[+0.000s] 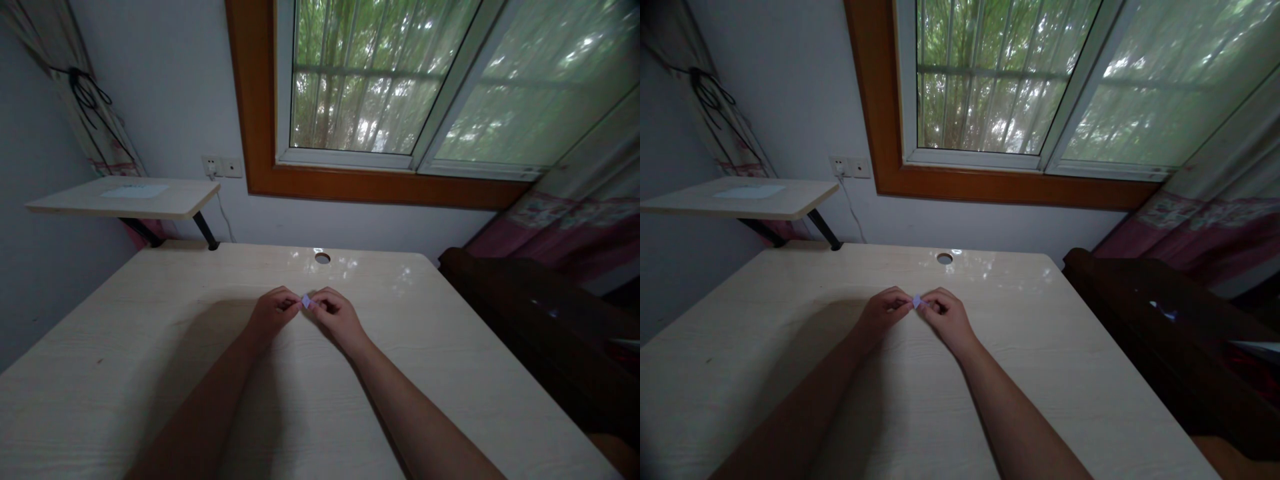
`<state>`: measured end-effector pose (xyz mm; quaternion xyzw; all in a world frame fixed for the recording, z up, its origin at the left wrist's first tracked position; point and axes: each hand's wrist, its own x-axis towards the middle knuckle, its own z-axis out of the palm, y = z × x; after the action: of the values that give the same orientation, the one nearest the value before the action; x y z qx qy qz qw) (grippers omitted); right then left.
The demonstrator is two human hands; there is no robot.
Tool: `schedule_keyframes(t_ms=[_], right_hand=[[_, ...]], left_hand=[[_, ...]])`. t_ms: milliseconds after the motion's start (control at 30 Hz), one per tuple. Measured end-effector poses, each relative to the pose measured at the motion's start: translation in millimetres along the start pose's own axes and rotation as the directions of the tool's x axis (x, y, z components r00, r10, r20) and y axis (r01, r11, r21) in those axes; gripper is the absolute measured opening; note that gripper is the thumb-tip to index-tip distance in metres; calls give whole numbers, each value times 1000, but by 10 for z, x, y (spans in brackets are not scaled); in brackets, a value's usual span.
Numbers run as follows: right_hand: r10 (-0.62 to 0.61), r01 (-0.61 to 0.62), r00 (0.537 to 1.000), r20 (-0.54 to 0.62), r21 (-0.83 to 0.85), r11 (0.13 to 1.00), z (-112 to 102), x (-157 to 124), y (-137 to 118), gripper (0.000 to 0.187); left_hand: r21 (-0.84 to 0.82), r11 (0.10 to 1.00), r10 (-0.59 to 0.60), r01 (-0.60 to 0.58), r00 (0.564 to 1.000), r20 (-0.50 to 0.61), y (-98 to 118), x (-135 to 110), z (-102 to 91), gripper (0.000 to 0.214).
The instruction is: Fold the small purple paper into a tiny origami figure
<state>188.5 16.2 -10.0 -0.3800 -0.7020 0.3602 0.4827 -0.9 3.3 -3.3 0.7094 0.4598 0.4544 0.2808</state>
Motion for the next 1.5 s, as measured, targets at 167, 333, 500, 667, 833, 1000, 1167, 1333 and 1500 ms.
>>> schedule_keyframes(t_ms=[167,333,500,667,833,1000,1167,1333,1500], right_hand=[[-13,13,1000,-6,4,1000,0,1,23,13],[-13,13,1000,-2,-3,1000,-4,1,22,12],[-12,12,1000,-7,0,1000,4,0,53,11],[-13,13,1000,-10,23,1000,7,1,67,11],[-15,15,1000,-10,11,1000,2,7,27,12],[-10,10,1000,-13,3,1000,5,1,14,12],[-13,13,1000,-14,4,1000,10,-2,31,11],[-15,15,1000,-22,-2,1000,7,3,34,11],[-4,4,1000,-26,-15,1000,1,5,19,11]], left_hand=[[-3,1000,-16,16,1000,9,4,3,-2,10],[0,1000,-31,31,999,10,-7,-1,1,10],[-13,999,-29,29,999,21,7,0,-3,11],[-5,1000,-29,29,999,32,38,7,-1,10],[19,999,-27,26,998,53,32,7,14,11],[23,1000,-19,18,997,72,7,12,9,13],[26,1000,-14,12,996,83,6,20,6,13],[18,1000,-22,21,996,81,24,21,10,12],[33,999,-14,11,996,89,-3,19,12,14]])
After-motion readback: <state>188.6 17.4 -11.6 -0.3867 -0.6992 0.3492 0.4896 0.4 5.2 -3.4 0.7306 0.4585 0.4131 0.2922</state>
